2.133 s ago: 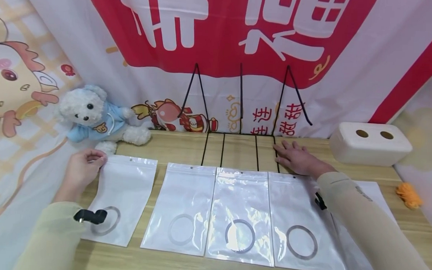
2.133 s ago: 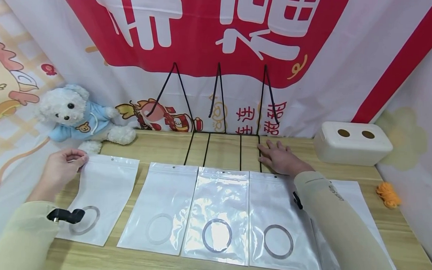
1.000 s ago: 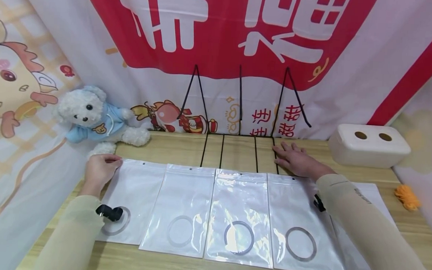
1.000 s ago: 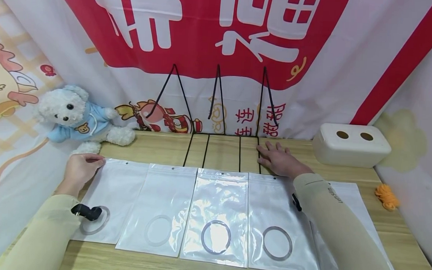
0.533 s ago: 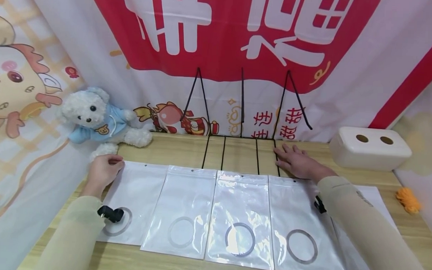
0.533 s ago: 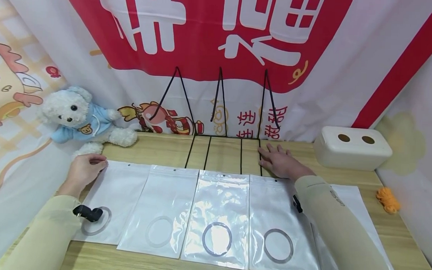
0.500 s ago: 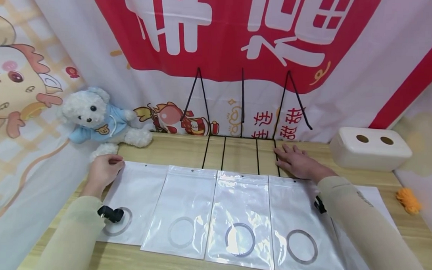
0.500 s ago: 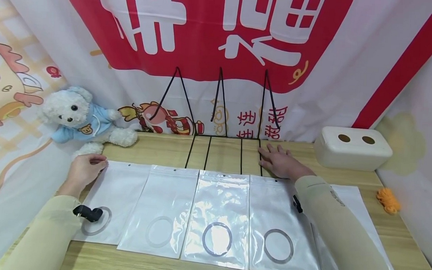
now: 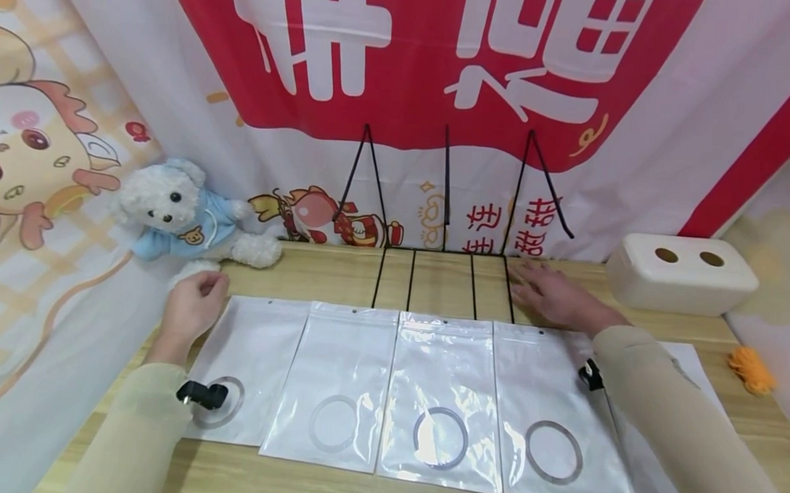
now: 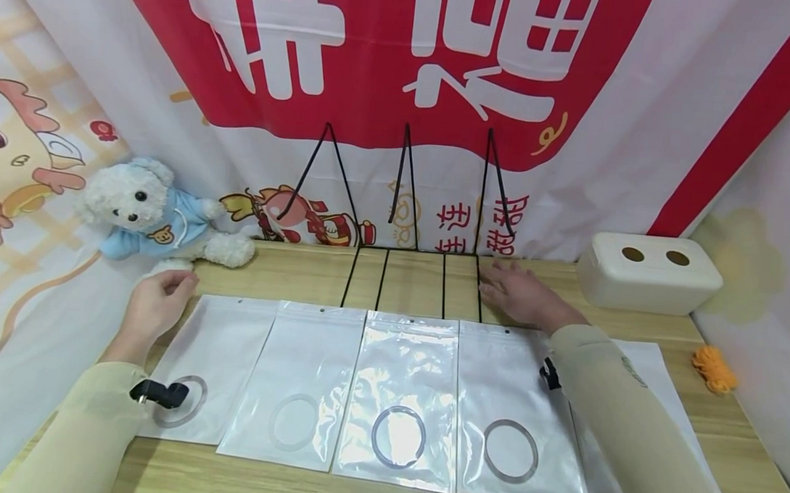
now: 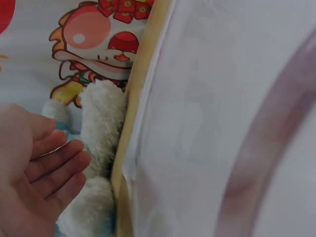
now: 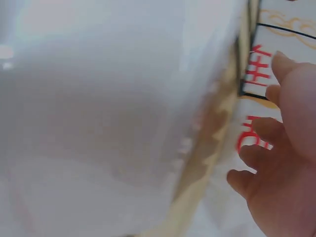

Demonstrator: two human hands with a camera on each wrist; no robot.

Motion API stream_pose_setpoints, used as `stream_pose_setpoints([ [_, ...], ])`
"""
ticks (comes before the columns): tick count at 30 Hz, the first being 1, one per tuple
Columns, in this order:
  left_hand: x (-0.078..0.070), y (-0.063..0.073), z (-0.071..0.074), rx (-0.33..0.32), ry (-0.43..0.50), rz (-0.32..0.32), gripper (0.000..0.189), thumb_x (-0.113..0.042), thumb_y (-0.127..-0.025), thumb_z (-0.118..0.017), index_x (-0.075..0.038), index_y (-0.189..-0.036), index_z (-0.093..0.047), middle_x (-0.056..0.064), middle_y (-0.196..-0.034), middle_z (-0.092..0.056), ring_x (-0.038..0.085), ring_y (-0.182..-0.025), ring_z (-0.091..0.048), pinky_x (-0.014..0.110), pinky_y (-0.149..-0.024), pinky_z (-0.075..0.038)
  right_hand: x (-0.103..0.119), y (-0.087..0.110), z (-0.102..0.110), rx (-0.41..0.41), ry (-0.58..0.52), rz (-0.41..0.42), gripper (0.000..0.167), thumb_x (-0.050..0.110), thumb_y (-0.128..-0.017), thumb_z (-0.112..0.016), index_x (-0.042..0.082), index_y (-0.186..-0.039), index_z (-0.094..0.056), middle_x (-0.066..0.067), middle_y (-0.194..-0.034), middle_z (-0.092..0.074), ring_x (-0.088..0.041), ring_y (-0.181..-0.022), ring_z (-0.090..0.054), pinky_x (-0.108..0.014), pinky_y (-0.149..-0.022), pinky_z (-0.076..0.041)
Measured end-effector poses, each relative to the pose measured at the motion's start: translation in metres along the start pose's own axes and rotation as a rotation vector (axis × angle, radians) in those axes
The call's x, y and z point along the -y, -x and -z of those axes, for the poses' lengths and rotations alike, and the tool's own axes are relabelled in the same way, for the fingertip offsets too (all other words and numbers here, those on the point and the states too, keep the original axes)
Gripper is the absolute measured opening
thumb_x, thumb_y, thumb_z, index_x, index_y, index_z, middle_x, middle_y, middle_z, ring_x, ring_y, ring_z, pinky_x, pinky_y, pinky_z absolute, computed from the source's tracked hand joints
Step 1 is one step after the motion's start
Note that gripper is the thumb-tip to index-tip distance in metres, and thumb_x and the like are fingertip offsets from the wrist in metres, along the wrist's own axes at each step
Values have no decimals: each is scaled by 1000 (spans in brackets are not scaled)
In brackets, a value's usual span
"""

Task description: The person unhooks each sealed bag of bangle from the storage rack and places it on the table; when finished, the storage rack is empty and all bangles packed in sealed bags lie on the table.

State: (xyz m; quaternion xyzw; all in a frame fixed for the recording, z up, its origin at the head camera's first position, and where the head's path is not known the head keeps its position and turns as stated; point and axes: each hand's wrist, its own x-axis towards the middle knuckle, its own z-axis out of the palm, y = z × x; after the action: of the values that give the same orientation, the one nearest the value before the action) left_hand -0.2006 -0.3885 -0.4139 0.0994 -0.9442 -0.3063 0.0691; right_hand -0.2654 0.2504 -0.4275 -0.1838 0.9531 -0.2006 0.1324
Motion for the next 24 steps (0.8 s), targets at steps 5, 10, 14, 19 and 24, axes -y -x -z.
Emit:
stream_pose_setpoints([
  [5,-21,6,3,-7,55,-45,65,-49,-116,-37,1,-153,-56,30,-149,-60,49,-137,-56,65,-107,-51,13,11,15,-103,-46,28,67,49,-118,-34,16,-174,-20,-18,-183,-3,-54,-166,4,-77,-130,-3],
  [10,-42,13,7,24,85,-142,67,-50,-116,-35,-2,-161,-48,29,-166,-45,54,-153,-40,72,-121,-37,33,25,28,-187,-51,67,67,45,-118,-36,12,-174,-20,-18,-183,-2,-50,-168,3,-69,-134,-1],
  [14,-58,17,6,36,54,-261,62,-42,-117,-36,0,-162,-44,32,-168,-40,57,-156,-33,73,-126,-27,47,37,32,-213,-41,69,69,45,-118,-35,6,-173,-19,-20,-182,0,-48,-168,7,-67,-135,0],
  [19,-78,22,1,45,15,-408,59,-34,-118,-34,4,-163,-39,33,-168,-38,57,-156,-32,72,-127,-24,61,47,33,-237,-3,32,72,49,-118,-29,7,-174,-11,-17,-181,11,-50,-166,14,-68,-133,7],
  [24,-102,30,-6,103,-48,-471,64,-36,-118,-29,5,-167,-29,30,-176,-23,52,-165,-15,65,-135,-8,72,53,31,-255,100,-4,76,57,-116,-19,13,-175,-3,-12,-181,17,-47,-164,24,-70,-131,13],
])
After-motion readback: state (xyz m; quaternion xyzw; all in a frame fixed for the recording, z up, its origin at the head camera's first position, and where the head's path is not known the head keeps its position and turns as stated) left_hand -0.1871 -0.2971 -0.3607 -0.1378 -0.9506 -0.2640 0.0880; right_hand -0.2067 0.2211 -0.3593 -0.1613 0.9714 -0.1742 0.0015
